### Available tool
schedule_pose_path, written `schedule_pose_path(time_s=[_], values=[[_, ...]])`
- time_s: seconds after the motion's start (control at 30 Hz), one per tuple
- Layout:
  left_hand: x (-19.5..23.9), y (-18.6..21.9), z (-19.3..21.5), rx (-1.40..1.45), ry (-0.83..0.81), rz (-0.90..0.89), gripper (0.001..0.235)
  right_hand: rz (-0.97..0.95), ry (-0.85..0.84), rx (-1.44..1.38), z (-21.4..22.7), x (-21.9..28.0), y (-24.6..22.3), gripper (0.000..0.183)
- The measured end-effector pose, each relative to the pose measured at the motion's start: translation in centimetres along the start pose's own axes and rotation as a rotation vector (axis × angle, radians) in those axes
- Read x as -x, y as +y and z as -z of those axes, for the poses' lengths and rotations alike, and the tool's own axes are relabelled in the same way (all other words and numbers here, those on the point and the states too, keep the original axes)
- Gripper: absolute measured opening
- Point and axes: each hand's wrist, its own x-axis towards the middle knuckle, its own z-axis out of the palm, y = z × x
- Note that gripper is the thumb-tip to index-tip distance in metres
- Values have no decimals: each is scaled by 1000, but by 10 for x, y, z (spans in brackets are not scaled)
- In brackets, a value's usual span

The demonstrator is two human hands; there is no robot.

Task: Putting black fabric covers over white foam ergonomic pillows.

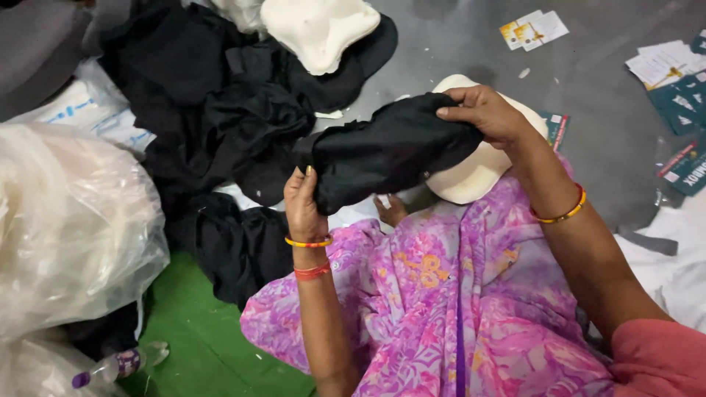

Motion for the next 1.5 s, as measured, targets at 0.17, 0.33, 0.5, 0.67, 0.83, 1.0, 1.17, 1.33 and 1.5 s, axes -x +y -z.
schedule_pose_path(time_s=[0.17,0.33,0.5,0.67,0.83,1.0,1.17,1.33,1.5], values=[[0,-95,67,137,133,155,18,116,292,376,30,-35,52,33],[27,-252,182,88,395,251,16,828,624,1366,6,-30,73,43],[53,-281,191,-832,608,106,55,-63,423,924,-5,-5,106,32],[35,-202,34,-1284,258,-398,34,555,550,1305,-44,32,101,22],[-3,-247,9,-1289,36,-285,29,243,466,1184,-57,47,132,27],[-3,-243,-12,-1405,79,41,27,-169,379,991,-41,63,154,31],[3,-242,6,-1386,100,-24,23,-165,337,856,-40,51,170,33],[10,-230,9,-1086,223,-83,22,-112,331,275,-46,30,196,32],[11,-238,39,-609,302,-34,15,7,310,213,-66,12,197,23]])
